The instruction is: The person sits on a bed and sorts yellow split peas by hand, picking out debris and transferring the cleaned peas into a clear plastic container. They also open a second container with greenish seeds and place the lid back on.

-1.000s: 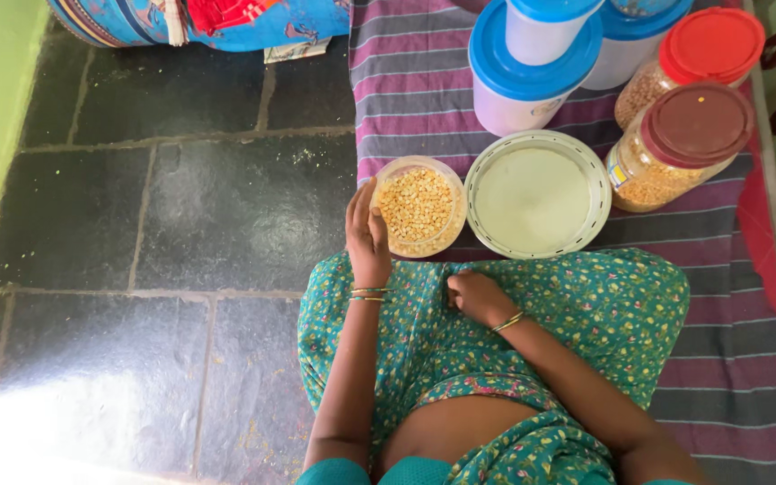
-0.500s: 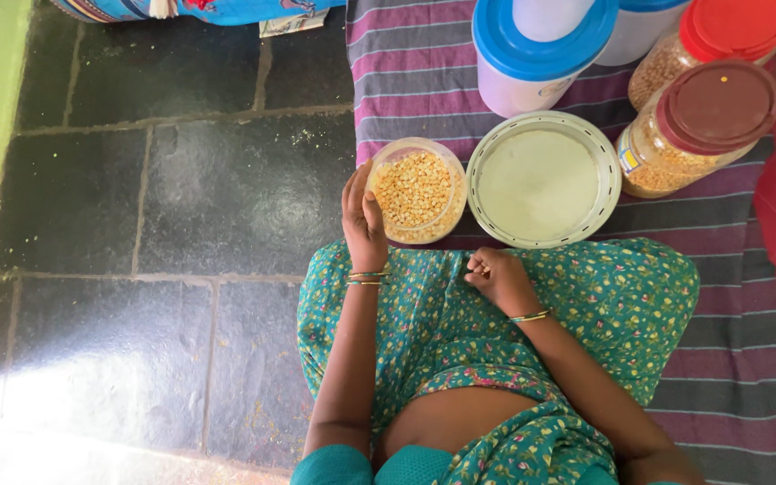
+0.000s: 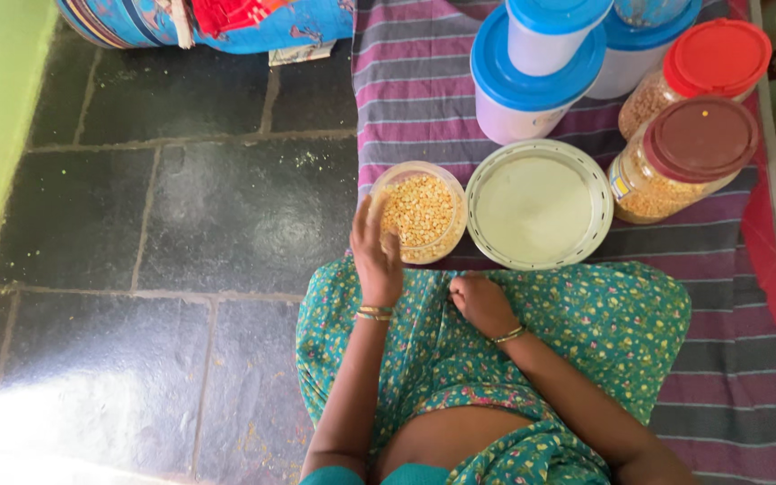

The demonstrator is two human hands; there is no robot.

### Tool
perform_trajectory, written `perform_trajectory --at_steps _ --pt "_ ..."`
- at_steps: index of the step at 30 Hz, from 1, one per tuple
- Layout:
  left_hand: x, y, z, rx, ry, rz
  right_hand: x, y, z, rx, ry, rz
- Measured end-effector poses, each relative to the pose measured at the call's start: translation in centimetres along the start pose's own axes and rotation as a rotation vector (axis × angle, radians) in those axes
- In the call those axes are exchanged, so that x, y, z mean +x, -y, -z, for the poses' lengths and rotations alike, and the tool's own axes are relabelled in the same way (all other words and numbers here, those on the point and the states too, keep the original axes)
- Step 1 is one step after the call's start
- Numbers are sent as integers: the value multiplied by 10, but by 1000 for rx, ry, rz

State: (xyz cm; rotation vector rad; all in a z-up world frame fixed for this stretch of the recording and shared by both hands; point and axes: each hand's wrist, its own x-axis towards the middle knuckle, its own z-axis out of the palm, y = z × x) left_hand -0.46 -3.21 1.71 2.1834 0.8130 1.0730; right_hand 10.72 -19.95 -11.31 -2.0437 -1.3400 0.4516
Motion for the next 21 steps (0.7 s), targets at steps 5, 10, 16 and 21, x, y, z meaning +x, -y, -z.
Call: perform_trajectory --at_steps 5,10,16,21 --pt "-7 -28 4 123 78 -94 -4 3 1 39 -47 5" --pt "20 -3 -7 175 25 -116 -1 -8 -5 -34 -13 -40" --pt "124 37 -20 211 132 259 -2 -26 -23 -78 13 -50" --pt "178 31 -42 171 75 182 -1 -32 -24 -68 -42 13"
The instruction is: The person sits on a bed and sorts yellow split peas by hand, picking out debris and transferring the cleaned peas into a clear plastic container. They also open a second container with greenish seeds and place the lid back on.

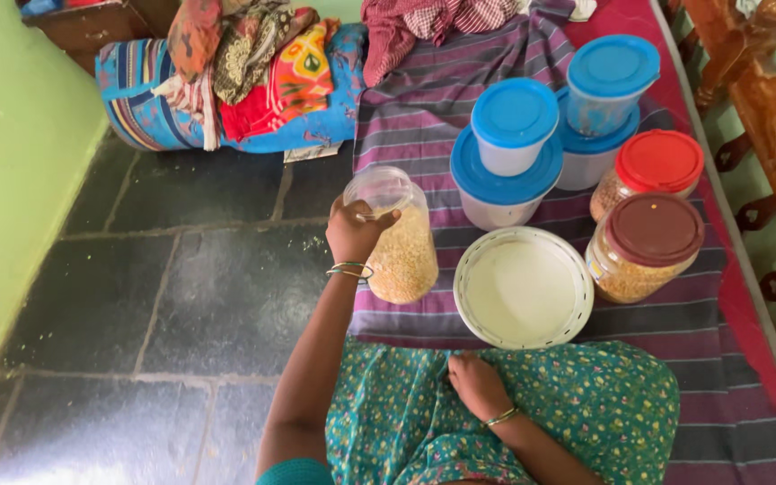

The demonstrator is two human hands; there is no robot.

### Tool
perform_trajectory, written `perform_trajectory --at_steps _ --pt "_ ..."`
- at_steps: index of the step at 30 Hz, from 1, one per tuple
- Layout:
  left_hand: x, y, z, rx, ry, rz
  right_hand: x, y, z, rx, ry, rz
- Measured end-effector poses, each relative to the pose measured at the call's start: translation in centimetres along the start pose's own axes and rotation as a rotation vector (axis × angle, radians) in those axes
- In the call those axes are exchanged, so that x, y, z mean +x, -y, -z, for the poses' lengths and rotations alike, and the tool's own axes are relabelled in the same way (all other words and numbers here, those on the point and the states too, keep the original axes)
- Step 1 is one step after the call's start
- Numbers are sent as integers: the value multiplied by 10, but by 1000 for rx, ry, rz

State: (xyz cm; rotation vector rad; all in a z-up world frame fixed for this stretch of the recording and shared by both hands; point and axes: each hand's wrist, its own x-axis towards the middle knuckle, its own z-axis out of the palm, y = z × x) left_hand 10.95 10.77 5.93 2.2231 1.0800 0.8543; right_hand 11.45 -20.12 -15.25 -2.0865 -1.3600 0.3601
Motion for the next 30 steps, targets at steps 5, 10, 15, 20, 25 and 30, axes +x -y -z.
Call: perform_trajectory --at_steps 5,10,15,20,25,30 --pt "42 -8 -33 -22 -229 -240 3 0 6 56 7 30" --pt "55 2 -70 22 -184 -249 9 -3 6 54 -20 40" --pt "47 7 -74 1 -94 -203 5 -5 -1 26 -18 24" --pt "-31 51 -85 -160 -295 -249 3 -10 -9 -31 -12 42" --pt "-220 113 -139 -1199 133 615 11 -24 -5 214 82 -139" --pt "-253 146 -128 -1544 364 1010 11 -15 9 245 290 -280"
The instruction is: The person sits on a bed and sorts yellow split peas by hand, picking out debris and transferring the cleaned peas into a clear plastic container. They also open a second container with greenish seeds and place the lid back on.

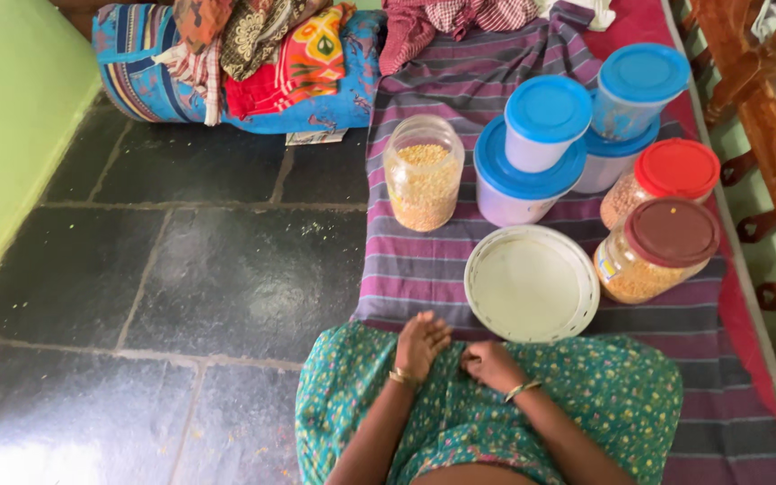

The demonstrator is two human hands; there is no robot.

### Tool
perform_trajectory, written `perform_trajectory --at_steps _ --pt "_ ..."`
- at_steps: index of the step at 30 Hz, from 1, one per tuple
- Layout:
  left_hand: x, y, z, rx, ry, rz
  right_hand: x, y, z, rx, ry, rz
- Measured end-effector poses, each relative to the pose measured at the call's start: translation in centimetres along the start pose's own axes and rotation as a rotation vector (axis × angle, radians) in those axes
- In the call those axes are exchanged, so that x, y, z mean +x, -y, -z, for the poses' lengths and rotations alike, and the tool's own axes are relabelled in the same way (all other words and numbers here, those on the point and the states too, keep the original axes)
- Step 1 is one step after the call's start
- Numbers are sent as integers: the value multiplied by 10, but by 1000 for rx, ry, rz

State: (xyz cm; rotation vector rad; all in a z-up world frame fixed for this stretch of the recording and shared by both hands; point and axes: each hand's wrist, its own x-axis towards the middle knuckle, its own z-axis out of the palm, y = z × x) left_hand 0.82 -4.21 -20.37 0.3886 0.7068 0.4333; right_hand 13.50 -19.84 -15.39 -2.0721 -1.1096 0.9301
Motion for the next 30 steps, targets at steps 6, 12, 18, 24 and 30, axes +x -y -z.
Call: perform_trajectory --at_steps 6,12,18,24,30 --pt "-12 -17 -3 7 157 -67 -3 -1 -18 -399 -207 304" --pt "-28 10 -14 579 343 -283 -10 -16 -8 -246 -147 226" --pt "-25 23 -12 784 279 -377 -30 -17 10 506 -80 -80" --pt "-67 4 -34 1504 362 -824 -26 -47 7 997 -131 -64" --pt "-52 12 -26 1751 315 -861 -23 -47 8 1103 -144 -129"
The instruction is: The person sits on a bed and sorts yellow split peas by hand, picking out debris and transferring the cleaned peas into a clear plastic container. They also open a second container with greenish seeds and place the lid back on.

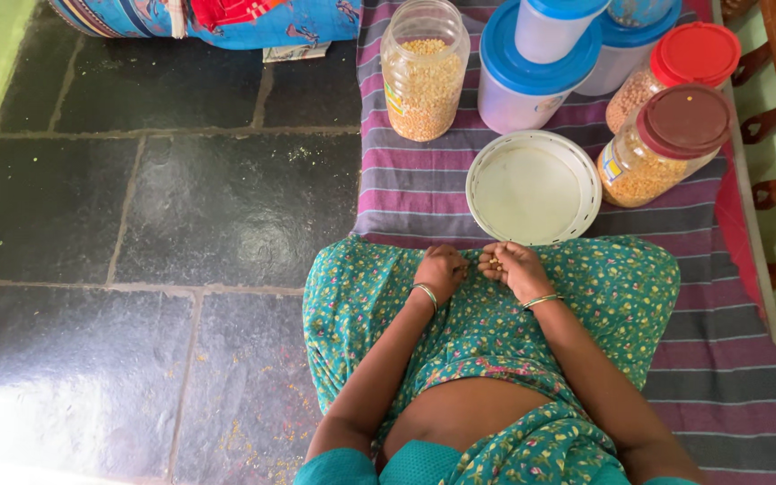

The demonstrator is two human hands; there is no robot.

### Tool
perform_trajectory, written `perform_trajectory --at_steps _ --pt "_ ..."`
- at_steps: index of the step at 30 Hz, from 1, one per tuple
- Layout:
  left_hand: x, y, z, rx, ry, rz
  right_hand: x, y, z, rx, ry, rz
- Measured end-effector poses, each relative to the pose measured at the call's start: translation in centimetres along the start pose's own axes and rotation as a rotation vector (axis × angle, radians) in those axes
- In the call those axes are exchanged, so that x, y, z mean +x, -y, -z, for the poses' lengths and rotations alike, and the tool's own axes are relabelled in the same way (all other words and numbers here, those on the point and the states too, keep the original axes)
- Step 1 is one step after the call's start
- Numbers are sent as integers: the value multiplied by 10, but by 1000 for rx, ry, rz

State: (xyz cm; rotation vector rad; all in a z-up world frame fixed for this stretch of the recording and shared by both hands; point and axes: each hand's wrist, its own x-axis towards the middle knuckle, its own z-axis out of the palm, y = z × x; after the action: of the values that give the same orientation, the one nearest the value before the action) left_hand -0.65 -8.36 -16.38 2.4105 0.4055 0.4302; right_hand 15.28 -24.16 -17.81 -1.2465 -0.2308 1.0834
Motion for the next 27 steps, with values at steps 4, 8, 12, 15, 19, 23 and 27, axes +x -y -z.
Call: perform_trajectory --at_steps 4,8,12,15,19,23,27 --pt "-2 0 -13 145 52 18 -8 13 1 181 63 -59" --pt "-2 -8 -7 124 10 -5 -12 20 1 221 134 -49" --pt "-1 -2 -2 -284 -176 263 -11 22 5 259 258 5" --pt "-1 19 -3 -1145 -393 580 -10 22 5 251 249 15" --pt "-12 37 -8 -1745 -372 619 -13 29 -4 171 218 -9" --pt "-13 20 -19 -1663 -210 664 -19 46 -28 38 238 -56" --pt "-10 5 -16 -1553 -130 690 -18 49 -69 -169 316 74"
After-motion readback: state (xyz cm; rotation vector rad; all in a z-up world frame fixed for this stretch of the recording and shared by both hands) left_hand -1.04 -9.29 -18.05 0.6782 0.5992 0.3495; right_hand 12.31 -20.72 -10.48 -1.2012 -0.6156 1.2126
